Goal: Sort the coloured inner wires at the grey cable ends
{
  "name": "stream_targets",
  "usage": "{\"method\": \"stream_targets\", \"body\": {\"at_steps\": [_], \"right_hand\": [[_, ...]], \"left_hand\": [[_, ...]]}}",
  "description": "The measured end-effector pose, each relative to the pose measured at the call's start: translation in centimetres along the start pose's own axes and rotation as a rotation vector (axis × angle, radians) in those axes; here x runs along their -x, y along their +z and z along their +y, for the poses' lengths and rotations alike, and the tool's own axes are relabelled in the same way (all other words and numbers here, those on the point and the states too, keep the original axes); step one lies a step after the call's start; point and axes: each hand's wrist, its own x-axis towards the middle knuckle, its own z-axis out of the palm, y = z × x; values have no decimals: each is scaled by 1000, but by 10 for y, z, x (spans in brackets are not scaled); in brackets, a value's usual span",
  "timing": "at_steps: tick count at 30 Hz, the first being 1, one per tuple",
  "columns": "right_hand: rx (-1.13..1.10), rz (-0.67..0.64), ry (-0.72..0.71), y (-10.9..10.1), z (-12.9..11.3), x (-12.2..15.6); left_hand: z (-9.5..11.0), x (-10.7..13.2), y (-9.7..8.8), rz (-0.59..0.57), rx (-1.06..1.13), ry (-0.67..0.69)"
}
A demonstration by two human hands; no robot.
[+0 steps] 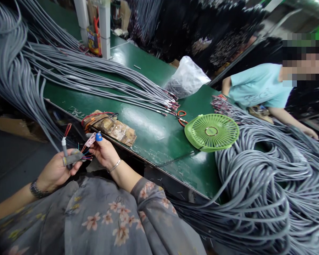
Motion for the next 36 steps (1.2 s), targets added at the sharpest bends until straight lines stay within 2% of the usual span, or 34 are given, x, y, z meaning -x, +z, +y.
{"method": "stream_targets", "body": {"at_steps": [11, 19, 27, 36], "right_hand": [[33, 6, -14, 3, -1, 3], [17, 12, -13, 3, -2, -2], [-1, 55, -82, 7, 3, -7], [11, -81, 43, -2, -1, -2]], "left_hand": [[-1, 5, -7, -15, 8, 36], [-1, -1, -4, 2, -5, 12], [0, -4, 0, 15, -9, 7], [-2, 9, -1, 28, -34, 77]]}}
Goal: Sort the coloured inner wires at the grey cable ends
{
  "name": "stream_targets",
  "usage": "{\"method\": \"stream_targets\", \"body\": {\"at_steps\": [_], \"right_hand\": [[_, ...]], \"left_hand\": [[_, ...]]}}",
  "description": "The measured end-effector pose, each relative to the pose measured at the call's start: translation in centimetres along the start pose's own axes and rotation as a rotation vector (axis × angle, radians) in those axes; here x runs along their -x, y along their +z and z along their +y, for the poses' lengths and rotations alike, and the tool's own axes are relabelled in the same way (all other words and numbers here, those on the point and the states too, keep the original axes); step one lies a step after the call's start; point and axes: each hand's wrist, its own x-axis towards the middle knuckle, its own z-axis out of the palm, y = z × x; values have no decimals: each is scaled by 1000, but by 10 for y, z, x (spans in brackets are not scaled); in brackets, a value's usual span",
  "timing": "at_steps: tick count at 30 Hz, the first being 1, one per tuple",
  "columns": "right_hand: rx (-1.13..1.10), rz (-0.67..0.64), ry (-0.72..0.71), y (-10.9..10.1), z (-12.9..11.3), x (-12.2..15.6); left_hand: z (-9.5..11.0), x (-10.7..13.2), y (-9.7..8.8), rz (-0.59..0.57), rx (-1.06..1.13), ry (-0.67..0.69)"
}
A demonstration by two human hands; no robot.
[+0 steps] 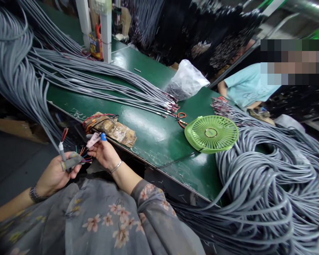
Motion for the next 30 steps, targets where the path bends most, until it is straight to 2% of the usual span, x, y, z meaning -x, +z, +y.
{"method": "stream_targets", "body": {"at_steps": [5, 13, 24, 30], "right_hand": [[14, 31, -46, 0, 0, 2], [91, 115, -54, 0, -4, 0], [40, 51, -76, -2, -1, 1], [108, -35, 40, -8, -4, 6]], "left_hand": [[0, 7, 3, 37, 8, 52], [-1, 2, 5, 53, 9, 91], [-3, -6, 8, 47, 23, 34], [-3, 0, 5, 57, 10, 47]]}}
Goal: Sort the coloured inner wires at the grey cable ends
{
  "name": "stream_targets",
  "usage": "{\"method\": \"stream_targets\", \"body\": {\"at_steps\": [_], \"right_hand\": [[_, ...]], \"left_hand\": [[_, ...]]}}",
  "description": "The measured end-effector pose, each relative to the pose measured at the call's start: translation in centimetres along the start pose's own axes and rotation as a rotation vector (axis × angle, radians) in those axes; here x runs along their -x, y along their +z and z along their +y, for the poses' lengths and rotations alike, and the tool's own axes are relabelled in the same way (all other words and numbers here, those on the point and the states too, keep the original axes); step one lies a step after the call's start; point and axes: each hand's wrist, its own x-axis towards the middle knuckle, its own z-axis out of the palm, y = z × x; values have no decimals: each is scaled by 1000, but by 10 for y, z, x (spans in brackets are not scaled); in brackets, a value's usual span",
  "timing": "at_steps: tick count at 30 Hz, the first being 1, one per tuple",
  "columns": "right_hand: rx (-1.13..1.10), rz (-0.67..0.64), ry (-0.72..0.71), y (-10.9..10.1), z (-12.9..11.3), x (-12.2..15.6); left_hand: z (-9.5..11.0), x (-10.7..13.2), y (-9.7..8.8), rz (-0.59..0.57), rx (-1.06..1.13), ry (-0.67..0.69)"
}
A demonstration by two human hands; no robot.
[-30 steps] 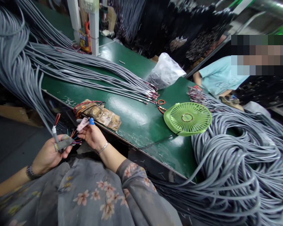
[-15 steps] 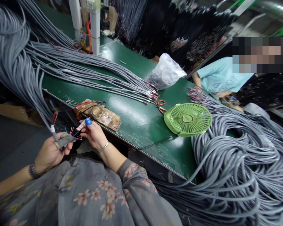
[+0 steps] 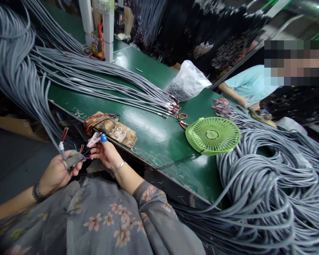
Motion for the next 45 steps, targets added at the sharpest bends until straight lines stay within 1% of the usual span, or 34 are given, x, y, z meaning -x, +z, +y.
{"method": "stream_targets", "body": {"at_steps": [2, 4, 6, 7, 9, 11, 12, 13, 15, 19, 23, 25, 27, 30, 34, 41, 43, 45], "right_hand": [[72, -68, 38, -4, 4, 4], [155, -109, 35, -7, 10, 10], [222, -93, -21, -7, 17, 14], [248, -77, -50, -6, 20, 15], [286, -59, -89, -4, 23, 18], [316, -66, -95, -2, 22, 19], [327, -67, -98, -1, 21, 20], [335, -62, -104, 0, 20, 21], [350, -34, -118, 1, 19, 22], [352, 31, -130, 1, 21, 22], [212, 19, -132, -5, 21, 17], [113, 25, -111, -9, 17, 13], [46, 60, -68, -11, 11, 7], [30, 85, -19, -8, 1, -2], [57, 99, -101, 0, -4, -6], [76, 205, -171, 9, -1, -3], [64, 197, -179, 11, 1, -4], [27, 162, -161, 11, 2, -4]], "left_hand": [[-3, 2, -3, -6, -21, 10], [-7, 3, -7, -2, -54, 13], [-10, 2, -9, 2, -105, 10], [-11, 1, -11, -15, -141, 0], [-11, -1, -12, -96, -225, -37], [-10, -2, -13, -199, -290, -80], [-10, -3, -13, -231, -302, -93], [-9, -2, -13, -238, -298, -97], [-9, -1, -12, -201, -258, -91], [-8, 1, -8, -70, -152, -76], [-5, 1, -7, -9, -55, -60], [-2, 0, -7, -7, -18, -61], [1, -1, -6, -20, 11, -73], [7, -4, -5, -67, 26, -99], [11, -9, -3, -113, 22, -109], [11, -17, 3, -107, 29, -130], [10, -19, 3, -104, 33, -134], [9, -20, 1, -114, 31, -141]]}}
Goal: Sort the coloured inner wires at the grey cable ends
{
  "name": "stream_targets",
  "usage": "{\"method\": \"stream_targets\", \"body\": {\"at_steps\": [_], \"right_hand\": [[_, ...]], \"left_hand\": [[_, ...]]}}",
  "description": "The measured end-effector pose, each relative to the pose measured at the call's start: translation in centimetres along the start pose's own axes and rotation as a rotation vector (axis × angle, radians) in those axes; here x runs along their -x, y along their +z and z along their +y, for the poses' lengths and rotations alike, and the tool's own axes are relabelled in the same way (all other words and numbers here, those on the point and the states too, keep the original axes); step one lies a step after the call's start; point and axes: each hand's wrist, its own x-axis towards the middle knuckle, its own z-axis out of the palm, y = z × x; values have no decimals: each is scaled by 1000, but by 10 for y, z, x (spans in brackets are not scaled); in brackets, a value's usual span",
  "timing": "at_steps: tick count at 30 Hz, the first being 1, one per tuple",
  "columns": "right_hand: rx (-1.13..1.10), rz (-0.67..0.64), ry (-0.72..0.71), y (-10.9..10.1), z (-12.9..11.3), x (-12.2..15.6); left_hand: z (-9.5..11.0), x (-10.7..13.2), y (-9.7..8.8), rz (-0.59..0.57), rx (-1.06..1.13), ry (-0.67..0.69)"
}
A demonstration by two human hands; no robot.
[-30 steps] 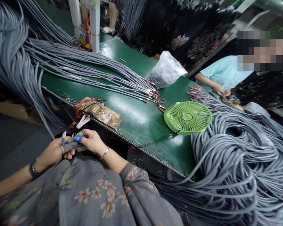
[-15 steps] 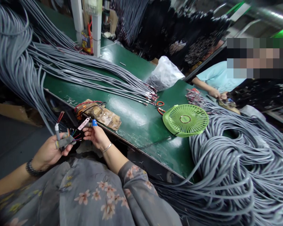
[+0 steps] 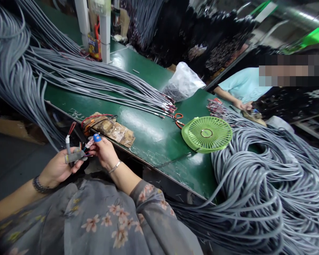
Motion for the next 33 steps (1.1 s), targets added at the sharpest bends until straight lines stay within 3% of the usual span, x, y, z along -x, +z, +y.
{"method": "stream_targets", "body": {"at_steps": [7, 15, 22, 33], "right_hand": [[-64, -24, 19, -5, 5, -2], [-64, -40, 78, -1, -1, 1], [-45, -43, 45, -2, -2, 3], [-62, -32, 48, 0, -2, 2]], "left_hand": [[-5, -2, -4, -47, -11, -32], [-5, 4, -4, -58, -30, 22], [-4, 18, -1, 24, -20, 97], [-3, 9, 9, 91, 12, 118]]}}
